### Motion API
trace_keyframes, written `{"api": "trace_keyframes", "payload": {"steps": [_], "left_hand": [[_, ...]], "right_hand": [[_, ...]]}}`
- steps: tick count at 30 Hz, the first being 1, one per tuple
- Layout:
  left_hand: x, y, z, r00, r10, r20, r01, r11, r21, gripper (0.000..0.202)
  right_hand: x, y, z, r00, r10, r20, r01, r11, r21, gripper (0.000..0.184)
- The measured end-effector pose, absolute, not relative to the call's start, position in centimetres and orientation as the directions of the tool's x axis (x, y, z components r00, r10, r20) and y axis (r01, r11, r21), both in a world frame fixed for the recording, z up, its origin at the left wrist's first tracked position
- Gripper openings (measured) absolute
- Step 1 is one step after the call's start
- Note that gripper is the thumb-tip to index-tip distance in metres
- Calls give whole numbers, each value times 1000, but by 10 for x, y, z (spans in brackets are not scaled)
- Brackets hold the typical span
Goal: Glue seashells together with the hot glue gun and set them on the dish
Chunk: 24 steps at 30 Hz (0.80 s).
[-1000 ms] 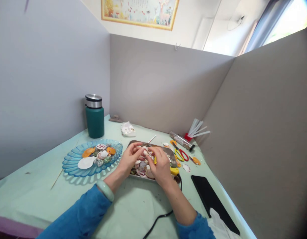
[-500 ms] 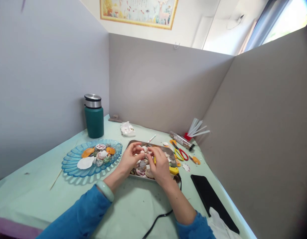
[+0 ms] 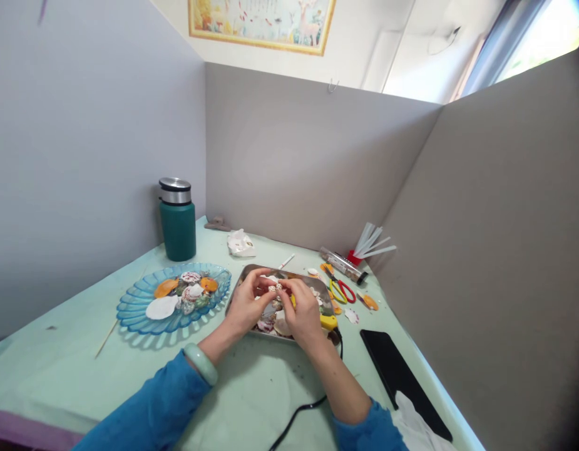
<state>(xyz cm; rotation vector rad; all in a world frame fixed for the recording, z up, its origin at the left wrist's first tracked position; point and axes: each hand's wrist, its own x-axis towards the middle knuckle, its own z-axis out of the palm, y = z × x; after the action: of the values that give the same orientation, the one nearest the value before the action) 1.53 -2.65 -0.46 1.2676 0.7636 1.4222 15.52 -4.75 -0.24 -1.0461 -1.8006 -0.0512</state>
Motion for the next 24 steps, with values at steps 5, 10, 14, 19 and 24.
{"api": "trace_keyframes", "payload": {"steps": [5,10,14,19,24], "left_hand": [[15,-26,-6,96,950,299,-287,-261,922,47],[15,-26,-5,100,938,331,-244,-300,922,44],[14,-25,-6,87,931,356,-214,-331,919,44],[14,-23,-9,103,898,427,-137,-412,901,43],[14,-22,-8,125,895,429,-118,-416,902,44]], "right_hand": [[156,-49,-2,-120,626,771,671,623,-402,15],[156,-48,-2,-121,631,766,666,624,-409,16],[156,-47,-3,-122,635,763,660,626,-415,20],[156,-48,-2,-119,634,764,662,624,-415,19],[156,-50,0,-103,649,754,663,609,-434,17]]}}
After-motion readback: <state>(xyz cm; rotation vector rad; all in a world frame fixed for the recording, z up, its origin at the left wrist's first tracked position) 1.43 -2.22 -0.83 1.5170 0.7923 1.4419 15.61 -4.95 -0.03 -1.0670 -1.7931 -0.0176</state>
